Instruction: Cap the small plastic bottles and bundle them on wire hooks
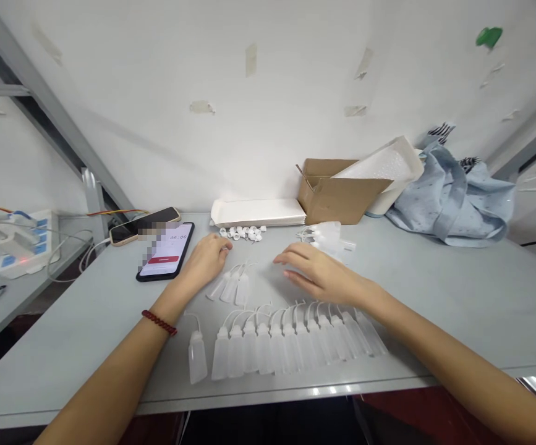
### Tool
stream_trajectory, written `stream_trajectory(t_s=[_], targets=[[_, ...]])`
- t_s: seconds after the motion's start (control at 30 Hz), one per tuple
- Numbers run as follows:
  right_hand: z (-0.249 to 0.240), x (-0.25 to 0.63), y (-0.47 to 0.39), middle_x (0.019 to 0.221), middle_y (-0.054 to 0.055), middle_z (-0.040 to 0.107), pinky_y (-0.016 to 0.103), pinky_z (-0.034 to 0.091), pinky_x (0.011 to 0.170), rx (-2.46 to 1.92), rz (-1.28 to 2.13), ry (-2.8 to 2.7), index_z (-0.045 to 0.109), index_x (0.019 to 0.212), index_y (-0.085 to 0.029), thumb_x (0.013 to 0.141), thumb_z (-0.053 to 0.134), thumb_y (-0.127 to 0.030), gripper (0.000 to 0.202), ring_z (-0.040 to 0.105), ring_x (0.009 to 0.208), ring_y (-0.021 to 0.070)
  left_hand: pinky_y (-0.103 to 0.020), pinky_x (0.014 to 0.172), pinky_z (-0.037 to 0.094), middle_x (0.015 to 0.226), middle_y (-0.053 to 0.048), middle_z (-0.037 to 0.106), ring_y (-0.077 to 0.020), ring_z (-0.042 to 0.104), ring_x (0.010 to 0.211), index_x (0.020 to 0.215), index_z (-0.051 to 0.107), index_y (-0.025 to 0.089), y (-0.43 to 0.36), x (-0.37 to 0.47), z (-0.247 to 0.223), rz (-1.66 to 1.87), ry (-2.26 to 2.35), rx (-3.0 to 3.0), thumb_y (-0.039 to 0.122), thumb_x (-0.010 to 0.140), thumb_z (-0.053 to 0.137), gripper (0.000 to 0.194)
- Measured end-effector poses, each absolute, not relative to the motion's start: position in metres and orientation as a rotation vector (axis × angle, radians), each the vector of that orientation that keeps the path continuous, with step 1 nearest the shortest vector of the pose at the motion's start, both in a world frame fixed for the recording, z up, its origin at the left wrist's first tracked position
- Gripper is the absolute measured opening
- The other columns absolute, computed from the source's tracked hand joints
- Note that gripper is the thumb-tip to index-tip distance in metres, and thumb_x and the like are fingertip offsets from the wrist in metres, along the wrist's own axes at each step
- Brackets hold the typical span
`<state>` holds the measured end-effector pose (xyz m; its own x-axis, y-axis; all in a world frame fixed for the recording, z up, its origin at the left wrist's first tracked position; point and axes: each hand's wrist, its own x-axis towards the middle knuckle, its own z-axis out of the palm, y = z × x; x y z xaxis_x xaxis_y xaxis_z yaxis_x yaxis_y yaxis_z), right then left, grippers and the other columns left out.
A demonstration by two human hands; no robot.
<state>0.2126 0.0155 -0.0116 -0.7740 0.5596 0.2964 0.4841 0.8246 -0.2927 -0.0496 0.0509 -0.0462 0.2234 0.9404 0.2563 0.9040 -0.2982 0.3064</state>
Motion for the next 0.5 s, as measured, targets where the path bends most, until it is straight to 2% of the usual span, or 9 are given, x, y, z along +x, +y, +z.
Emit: stream_trajectory(t_s=[0.2,0.33,0.5], targets=[[-0.003,0.195,0.007,0.097,0.007,0.058,0.033,0.045,0.077,-0.770,0.600,-2.752,0.048,0.125,-0.022,0.097,0.033,-0.026,0.032,0.056,0.085,0.0189,-0.038,0.082,0.046,0.084,-0.009,0.068,-0.0275,0.063,0.083,0.083,0.069,0.016,0.050,-0.049,-0.042,0.722,1.822,2.248,0.016,0.073,0.048,0.023],[-0.001,0.170,0.010,0.088,0.008,0.060,0.031,0.044,0.067,-0.715,0.510,-2.901,0.049,0.125,-0.021,0.096,0.035,-0.025,0.033,0.056,0.074,0.0184,-0.039,0.078,0.049,0.082,-0.010,0.070,-0.0267,0.065,0.078,0.085,0.068,0.013,0.049,-0.045,-0.036,0.854,1.809,2.078,0.018,0.069,0.051,0.023],[-0.007,0.153,0.017,0.078,0.006,0.060,0.028,0.041,0.061,-0.673,0.423,-3.000,0.056,0.111,-0.019,0.095,0.037,-0.024,0.026,0.051,0.060,0.0148,-0.034,0.075,0.053,0.083,-0.008,0.071,-0.0220,0.067,0.077,0.084,0.066,0.014,0.047,-0.038,-0.029,1.017,1.676,1.857,0.022,0.068,0.057,0.020]])
